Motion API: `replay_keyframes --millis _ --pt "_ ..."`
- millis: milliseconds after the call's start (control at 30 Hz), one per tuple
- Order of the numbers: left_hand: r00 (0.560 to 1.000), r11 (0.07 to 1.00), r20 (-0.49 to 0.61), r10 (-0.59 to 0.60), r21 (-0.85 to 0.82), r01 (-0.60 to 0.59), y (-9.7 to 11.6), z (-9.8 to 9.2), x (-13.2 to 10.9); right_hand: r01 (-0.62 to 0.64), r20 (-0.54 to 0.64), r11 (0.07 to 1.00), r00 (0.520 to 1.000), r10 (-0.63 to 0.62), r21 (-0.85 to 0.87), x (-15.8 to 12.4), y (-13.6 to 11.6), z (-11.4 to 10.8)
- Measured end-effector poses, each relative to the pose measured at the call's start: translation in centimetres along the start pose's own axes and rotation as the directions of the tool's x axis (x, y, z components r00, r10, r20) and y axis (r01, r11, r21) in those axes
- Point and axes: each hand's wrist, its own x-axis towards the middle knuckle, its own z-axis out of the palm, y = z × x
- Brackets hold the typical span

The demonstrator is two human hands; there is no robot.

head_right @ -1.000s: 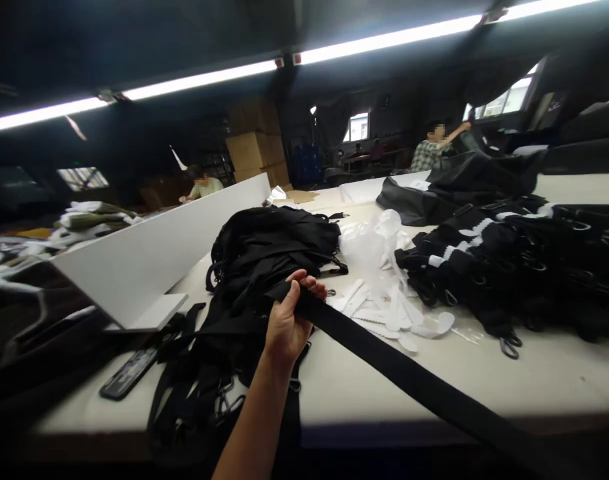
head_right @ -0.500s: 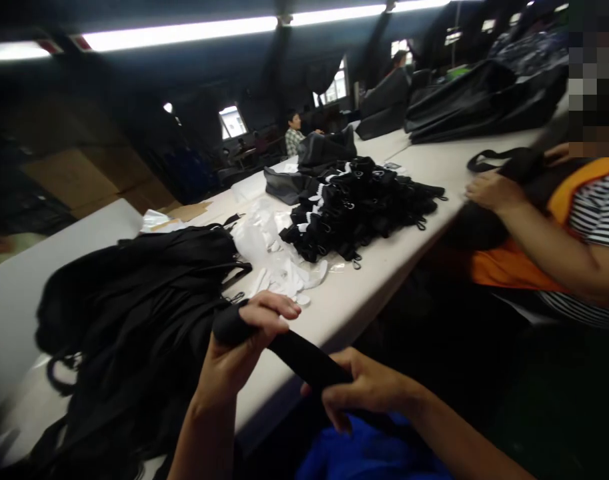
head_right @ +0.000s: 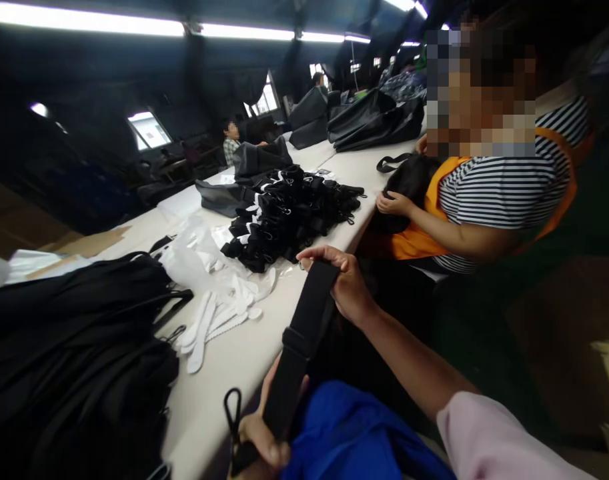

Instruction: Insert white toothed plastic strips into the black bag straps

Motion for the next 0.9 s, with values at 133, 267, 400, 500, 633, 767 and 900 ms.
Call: replay_keyframes --millis 133,267,400,500,633,767,900 --pt "0.976 0.956 -0.093 -0.196 -0.241 0.169 -3.9 -2.9 -1.3 0.021 -0.069 0.999 0.997 -0.018 0.045 1.8 -0.4 -0.6" --pt "0.959 0.958 -0.198 -0.205 0.161 0.238 -4.5 -6.2 -1.0 0.068 0.009 0.996 0.998 -0.068 -0.062 2.2 -0.8 -0.4" --pt "0.984 0.894 -0.175 -0.038 0.433 0.111 0.8 -4.9 1.6 0.074 0.285 0.973 0.959 -0.009 -0.217 1.3 -0.3 1.6" --pt "0.998 0.922 -0.037 0.045 0.385 -0.027 5.5 -1.5 4.3 0.144 0.516 0.936 0.855 0.045 -0.320 0.5 0.1 3.3" --pt "0.983 0.939 0.175 0.061 0.323 -0.116 7.7 1.3 6.6 0.376 0.667 0.831 0.745 -0.007 -0.411 0.1 0.2 4.1" --pt "0.983 0.946 0.178 -0.039 0.325 -0.021 6.4 0.7 6.5 0.559 0.718 0.716 0.686 -0.116 -0.419 0.8 0.1 3.3" --pt "0.983 0.954 0.133 -0.128 0.289 0.085 5.9 -0.9 5.3 0.631 0.727 0.717 0.636 -0.258 -0.297 1.6 0.1 2.8"
